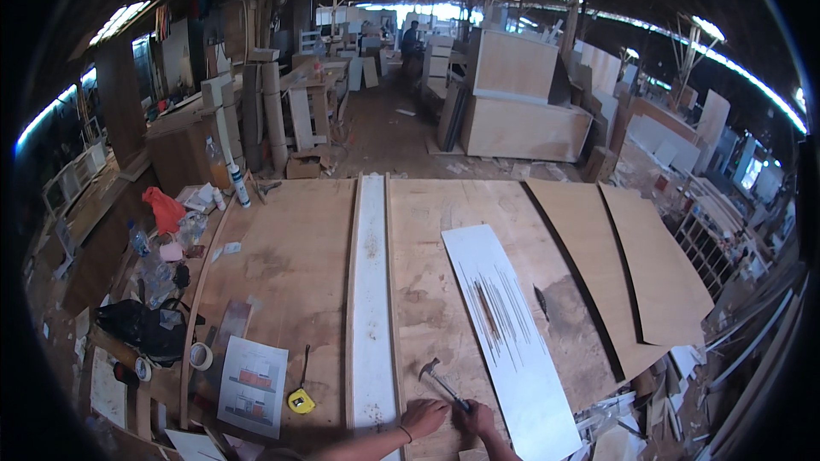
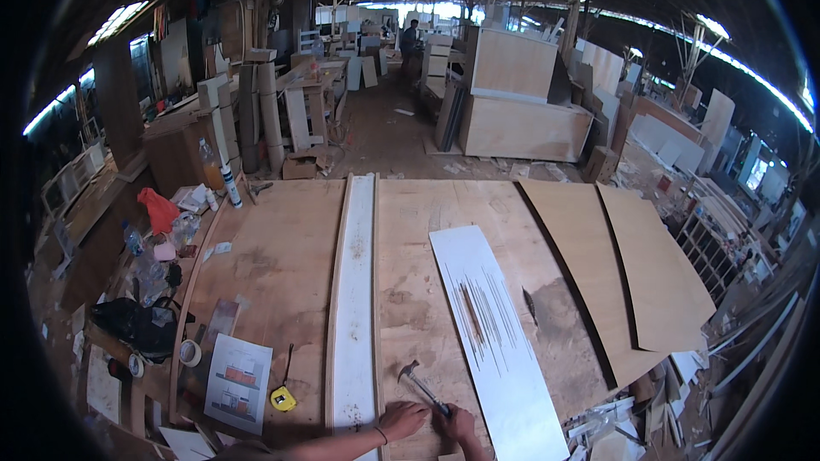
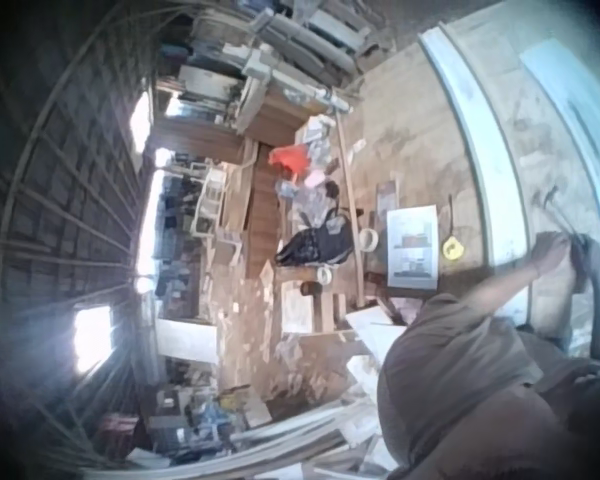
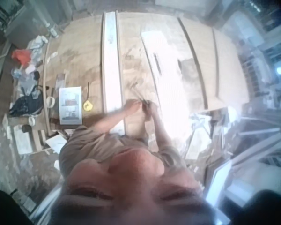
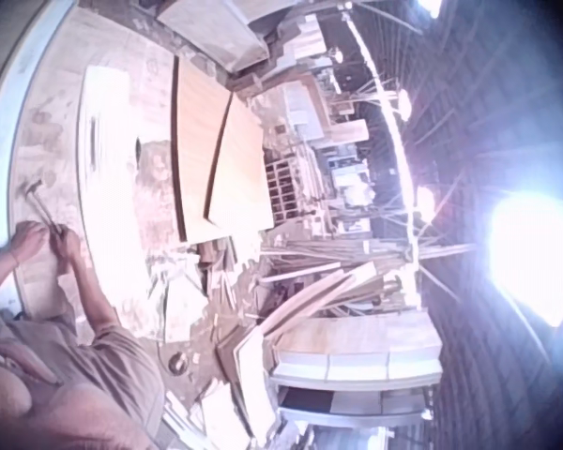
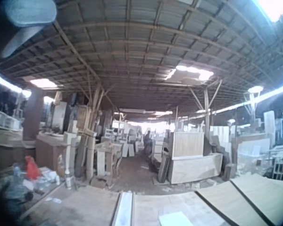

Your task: The person works on wood pieces by hammering a board, measuring wood sections with a tape measure, and aligning large panels on a workbench.

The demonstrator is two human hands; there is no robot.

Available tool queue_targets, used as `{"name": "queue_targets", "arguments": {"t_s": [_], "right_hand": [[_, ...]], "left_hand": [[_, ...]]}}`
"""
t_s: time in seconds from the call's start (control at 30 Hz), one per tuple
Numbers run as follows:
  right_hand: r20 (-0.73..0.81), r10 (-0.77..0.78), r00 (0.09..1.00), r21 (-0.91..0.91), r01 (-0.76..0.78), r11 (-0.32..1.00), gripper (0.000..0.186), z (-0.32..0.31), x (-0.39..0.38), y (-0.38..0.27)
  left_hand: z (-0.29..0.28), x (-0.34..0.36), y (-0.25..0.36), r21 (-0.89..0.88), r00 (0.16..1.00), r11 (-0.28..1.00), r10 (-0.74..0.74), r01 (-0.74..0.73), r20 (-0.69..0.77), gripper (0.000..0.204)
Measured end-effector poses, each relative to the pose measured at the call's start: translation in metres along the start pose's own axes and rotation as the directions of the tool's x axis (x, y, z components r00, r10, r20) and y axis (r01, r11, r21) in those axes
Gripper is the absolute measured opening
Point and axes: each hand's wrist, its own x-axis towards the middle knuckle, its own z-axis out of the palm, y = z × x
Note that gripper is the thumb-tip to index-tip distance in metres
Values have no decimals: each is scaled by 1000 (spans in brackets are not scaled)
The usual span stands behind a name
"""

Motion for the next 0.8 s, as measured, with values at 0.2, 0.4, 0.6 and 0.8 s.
{"name": "queue_targets", "arguments": {"t_s": [0.2,0.4,0.6,0.8], "right_hand": [[-2,-36,999,-54,36,998,35,-4,-7,-4],[-55,-82,995,-69,79,995,34,0,-14,-5],[-106,-85,991,-76,77,994,34,-3,-18,-12],[-99,35,994,-59,-41,997,34,7,-20,-16]], "left_hand": [[3,-4,5,66,999,997,36,-36,-5,34],[-11,-5,16,106,999,994,-7,3,38,32],[-1,-4,6,72,999,997,35,-34,-19,32],[-4,-7,9,37,1000,999,-8,8,-12,31]]}}
